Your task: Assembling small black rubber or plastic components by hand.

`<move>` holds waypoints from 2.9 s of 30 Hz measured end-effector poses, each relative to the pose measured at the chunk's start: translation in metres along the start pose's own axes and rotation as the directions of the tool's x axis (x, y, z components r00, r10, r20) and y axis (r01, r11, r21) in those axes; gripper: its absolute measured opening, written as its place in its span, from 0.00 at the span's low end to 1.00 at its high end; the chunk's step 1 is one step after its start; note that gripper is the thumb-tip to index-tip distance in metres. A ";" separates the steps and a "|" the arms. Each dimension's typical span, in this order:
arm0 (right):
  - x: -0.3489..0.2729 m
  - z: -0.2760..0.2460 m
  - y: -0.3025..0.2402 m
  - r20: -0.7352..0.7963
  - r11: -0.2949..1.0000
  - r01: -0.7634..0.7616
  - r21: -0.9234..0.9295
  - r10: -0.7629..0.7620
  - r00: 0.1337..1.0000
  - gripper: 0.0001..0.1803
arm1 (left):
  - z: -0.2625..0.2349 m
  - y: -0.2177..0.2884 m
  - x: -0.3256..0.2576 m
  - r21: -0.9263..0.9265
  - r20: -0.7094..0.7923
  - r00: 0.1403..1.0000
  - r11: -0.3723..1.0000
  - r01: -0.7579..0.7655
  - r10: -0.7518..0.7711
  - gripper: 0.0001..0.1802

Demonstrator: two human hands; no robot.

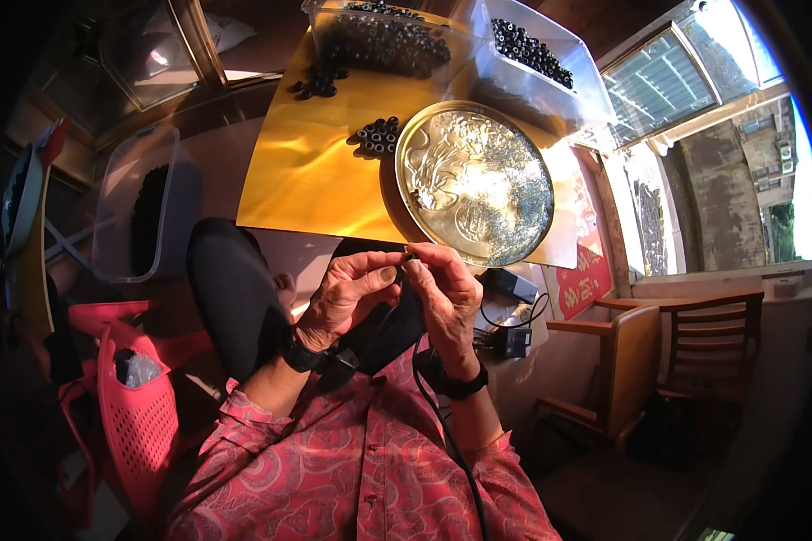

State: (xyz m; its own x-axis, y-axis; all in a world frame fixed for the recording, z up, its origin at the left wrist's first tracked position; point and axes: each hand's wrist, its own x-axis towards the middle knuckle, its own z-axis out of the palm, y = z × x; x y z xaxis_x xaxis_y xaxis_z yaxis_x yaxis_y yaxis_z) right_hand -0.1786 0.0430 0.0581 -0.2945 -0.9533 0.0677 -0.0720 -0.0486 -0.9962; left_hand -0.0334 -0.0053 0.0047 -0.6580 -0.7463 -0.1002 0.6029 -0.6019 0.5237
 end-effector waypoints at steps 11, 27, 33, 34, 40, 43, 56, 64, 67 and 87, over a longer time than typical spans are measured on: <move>-0.001 -0.005 -0.003 0.093 0.903 0.266 -0.338 -0.249 0.964 0.17 | 0.003 0.002 -0.003 0.019 -0.023 1.000 1.000 0.011 -0.011 0.16; -0.008 -0.003 0.001 -0.109 0.982 -0.049 0.185 0.070 0.992 0.20 | 0.003 -0.004 -0.002 -0.013 -0.022 0.999 1.000 0.028 -0.028 0.15; -0.010 -0.003 0.002 -0.109 0.938 -0.117 0.325 0.161 0.981 0.19 | 0.000 -0.003 -0.001 -0.106 -0.001 0.999 0.993 0.050 -0.051 0.15; -0.011 -0.004 0.002 -0.111 0.938 -0.119 0.326 0.163 0.980 0.19 | 0.000 -0.004 0.000 -0.107 -0.002 0.999 0.993 0.053 -0.054 0.15; -0.013 -0.006 0.009 -0.091 0.915 -0.114 0.386 0.161 0.983 0.19 | 0.000 -0.005 0.001 -0.120 -0.018 0.996 0.990 0.080 -0.083 0.14; -0.014 -0.007 0.011 -0.097 0.913 -0.110 0.394 0.160 0.982 0.19 | 0.001 -0.006 0.002 -0.128 -0.024 0.996 0.989 0.079 -0.083 0.14; -0.015 -0.004 0.016 -0.104 0.962 -0.087 0.259 0.118 0.988 0.20 | 0.000 -0.007 0.002 -0.111 -0.054 0.996 0.991 0.070 -0.076 0.13; -0.015 -0.002 0.014 -0.112 0.963 -0.104 0.251 0.135 0.985 0.20 | 0.001 -0.007 0.002 -0.114 -0.060 0.994 0.990 0.088 -0.096 0.14; -0.016 -0.002 0.012 -0.102 0.972 -0.083 0.218 0.107 0.989 0.20 | -0.001 -0.010 0.002 -0.108 -0.059 0.994 0.990 0.087 -0.094 0.14; -0.024 -0.001 0.016 -0.070 0.982 0.036 0.188 -0.023 0.997 0.19 | -0.001 -0.016 -0.002 -0.097 -0.054 0.998 0.995 -0.016 0.011 0.12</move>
State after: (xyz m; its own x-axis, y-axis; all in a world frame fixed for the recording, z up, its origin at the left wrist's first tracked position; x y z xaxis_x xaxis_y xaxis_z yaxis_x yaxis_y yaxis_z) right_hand -0.1741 0.0653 0.0405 -0.3588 -0.9286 0.0946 0.0978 -0.1382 -0.9856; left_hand -0.0414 0.0053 -0.0040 -0.6262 -0.7670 -0.1403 0.6541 -0.6147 0.4408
